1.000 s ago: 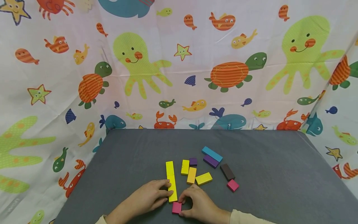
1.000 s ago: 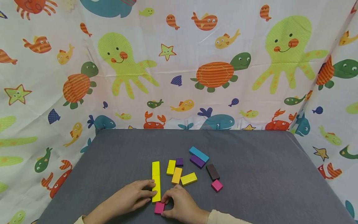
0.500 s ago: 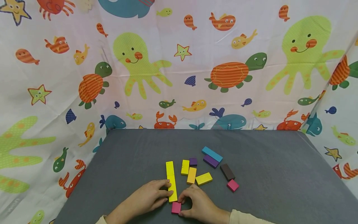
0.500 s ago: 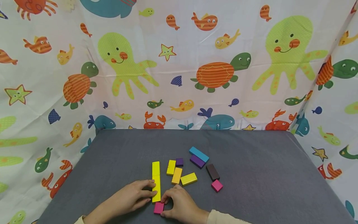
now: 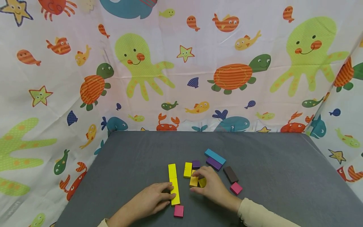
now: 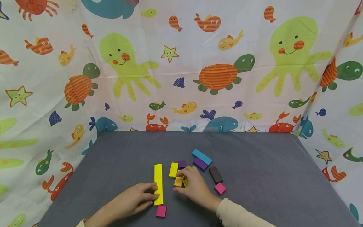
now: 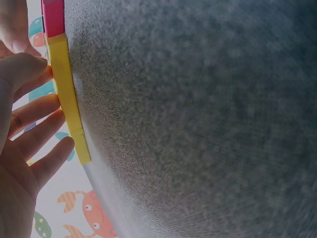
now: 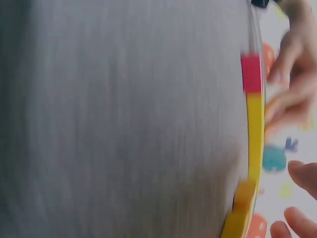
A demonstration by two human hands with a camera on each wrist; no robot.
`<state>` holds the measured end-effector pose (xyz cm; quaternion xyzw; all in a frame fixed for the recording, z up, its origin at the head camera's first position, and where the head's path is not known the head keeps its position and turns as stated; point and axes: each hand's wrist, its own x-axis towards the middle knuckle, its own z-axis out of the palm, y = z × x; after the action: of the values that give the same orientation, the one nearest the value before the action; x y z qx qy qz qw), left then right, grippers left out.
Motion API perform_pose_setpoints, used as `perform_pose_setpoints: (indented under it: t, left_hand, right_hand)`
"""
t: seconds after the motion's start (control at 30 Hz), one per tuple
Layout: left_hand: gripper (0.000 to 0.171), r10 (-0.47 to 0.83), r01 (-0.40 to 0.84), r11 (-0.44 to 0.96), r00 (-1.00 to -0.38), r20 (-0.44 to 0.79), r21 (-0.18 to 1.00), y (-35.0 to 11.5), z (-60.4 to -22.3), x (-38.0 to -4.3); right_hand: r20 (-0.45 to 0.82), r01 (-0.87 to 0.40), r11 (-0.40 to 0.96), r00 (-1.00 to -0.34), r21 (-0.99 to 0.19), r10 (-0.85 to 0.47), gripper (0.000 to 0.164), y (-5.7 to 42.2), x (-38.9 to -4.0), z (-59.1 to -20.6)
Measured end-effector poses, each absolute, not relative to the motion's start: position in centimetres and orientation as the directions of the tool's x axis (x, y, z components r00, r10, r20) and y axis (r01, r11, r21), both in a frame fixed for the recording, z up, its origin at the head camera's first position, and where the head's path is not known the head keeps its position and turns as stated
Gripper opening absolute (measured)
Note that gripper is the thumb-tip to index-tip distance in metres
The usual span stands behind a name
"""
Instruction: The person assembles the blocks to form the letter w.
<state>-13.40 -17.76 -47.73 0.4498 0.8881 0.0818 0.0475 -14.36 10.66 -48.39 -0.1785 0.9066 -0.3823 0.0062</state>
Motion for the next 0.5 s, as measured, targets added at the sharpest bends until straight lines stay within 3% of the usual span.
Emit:
perform_pose_setpoints:
  t: [0.2, 0.5]
  left_hand:
    - [0.032, 0.810, 0.795, 0.578, -0.586, -0.011, 0.187, -17.8, -47.7, -13.3]
    - [0.033, 0.812, 0.796, 0.573, -0.584, -0.003, 0.192, -17.8, -47.7, -13.3]
  right_hand:
    - [0.116, -0.241, 0.701, -0.968, -0.671, -0.222, 0.052, 11.9, -16.1, -48.5]
    - [0.026, -0.232, 0.734, -0.960, -0.639, -0.280, 0.058, 12.1, -17.1, -49.3]
